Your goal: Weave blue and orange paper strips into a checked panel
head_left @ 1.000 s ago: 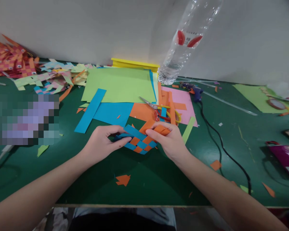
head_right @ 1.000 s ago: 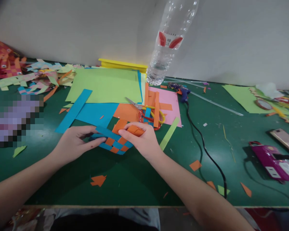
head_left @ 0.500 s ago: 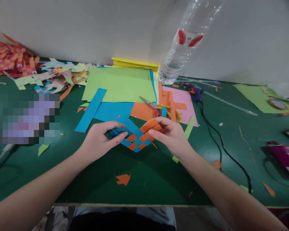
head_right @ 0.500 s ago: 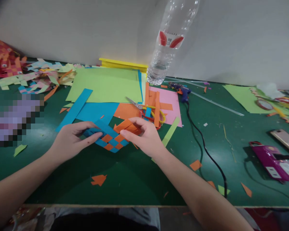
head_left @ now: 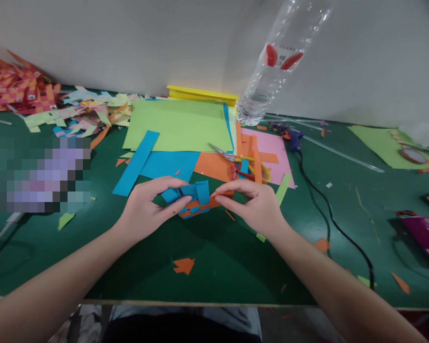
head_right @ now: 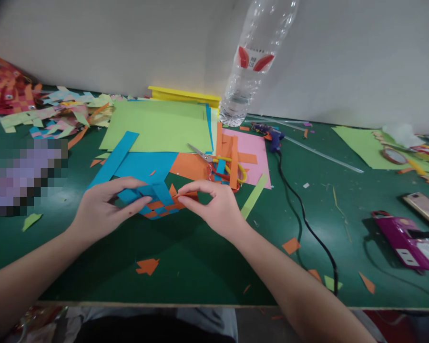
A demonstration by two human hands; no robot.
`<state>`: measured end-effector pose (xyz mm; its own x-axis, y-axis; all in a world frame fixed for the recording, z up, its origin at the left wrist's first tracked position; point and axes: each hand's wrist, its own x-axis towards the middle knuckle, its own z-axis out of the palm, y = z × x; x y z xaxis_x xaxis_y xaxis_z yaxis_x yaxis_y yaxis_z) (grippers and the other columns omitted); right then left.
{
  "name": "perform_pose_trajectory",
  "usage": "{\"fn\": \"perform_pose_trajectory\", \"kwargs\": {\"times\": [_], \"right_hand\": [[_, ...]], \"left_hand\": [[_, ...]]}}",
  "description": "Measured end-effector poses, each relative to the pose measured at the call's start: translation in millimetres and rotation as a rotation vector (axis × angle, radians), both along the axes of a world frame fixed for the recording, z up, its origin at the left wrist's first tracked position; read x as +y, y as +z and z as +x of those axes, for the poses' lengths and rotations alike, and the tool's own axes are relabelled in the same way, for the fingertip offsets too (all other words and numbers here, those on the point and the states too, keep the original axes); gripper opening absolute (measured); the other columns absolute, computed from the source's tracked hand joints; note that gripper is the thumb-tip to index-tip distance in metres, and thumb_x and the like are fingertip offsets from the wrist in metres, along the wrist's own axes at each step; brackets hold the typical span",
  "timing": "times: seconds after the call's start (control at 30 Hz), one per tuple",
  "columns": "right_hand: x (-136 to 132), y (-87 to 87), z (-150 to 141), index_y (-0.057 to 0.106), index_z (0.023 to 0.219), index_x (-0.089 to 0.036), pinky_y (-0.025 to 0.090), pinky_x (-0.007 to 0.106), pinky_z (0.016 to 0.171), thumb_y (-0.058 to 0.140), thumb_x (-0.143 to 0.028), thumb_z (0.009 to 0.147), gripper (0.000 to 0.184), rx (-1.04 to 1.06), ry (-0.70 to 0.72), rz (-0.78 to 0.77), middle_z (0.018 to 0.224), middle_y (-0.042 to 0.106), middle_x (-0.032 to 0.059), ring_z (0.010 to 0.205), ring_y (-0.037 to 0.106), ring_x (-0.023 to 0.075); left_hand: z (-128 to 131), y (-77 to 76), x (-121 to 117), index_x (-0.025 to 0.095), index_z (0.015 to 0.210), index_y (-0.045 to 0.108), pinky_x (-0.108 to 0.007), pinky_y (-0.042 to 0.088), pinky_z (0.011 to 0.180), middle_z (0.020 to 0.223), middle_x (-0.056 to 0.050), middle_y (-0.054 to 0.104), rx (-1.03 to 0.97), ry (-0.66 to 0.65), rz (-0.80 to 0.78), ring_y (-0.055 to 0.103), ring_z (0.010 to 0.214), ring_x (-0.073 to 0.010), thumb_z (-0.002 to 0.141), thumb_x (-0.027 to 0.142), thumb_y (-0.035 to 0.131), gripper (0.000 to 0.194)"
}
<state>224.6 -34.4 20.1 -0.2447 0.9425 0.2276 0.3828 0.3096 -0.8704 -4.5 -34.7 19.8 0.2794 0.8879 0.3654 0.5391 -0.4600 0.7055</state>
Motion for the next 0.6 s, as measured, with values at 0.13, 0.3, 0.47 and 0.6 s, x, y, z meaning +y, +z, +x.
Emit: {"fn": "perform_pose_trajectory", "kwargs": {"times": [0.13,0.3,0.47,0.6], "right_hand": [[0.7,-2.1,-0.5,0.072,0.086,-0.023,0.056,0.030,0.073,0.064,-0.020,0.082,0.010,-0.074,0.105,0.228,0.083,0.074,0.0009,0.078,0.068,0.0157],[4.1,-8.4,-1.7,0.072,0.088,-0.021,0.055,0.034,0.079,0.061,-0.011,0.083,0.016,-0.127,0.199,0.531,0.081,0.074,0.0019,0.076,0.068,0.0157],[5.8,-12.2,-1.0,0.071,0.088,-0.020,0.056,0.036,0.080,0.062,-0.007,0.081,0.017,-0.142,0.220,0.601,0.083,0.075,0.0031,0.075,0.069,0.0162],[6.1,-11.6,-0.4,0.071,0.088,-0.018,0.056,0.036,0.081,0.062,-0.006,0.081,0.016,-0.143,0.228,0.600,0.083,0.075,0.0042,0.075,0.068,0.0159]], "left_hand": [[-0.6,-5.5,-0.1,0.025,0.113,0.061,-0.024,0.053,0.073,0.099,-0.002,0.068,-0.004,0.027,0.081,0.065,0.083,-0.0166,0.082,0.031,0.066,0.032],[0.3,-6.7,1.2,0.023,0.111,0.061,-0.022,0.054,0.067,0.094,-0.001,0.069,-0.011,0.039,0.063,0.065,0.073,-0.0137,0.083,0.026,0.065,0.028],[0.3,-5.1,2.0,0.023,0.106,0.063,-0.021,0.055,0.069,0.096,0.000,0.069,-0.063,0.026,0.049,0.066,0.077,-0.0140,0.082,0.025,0.066,0.024],[0.4,-4.4,1.3,0.023,0.105,0.063,-0.021,0.055,0.070,0.097,0.000,0.069,-0.095,0.036,0.027,0.066,0.078,-0.0142,0.082,0.026,0.067,0.023]]}}
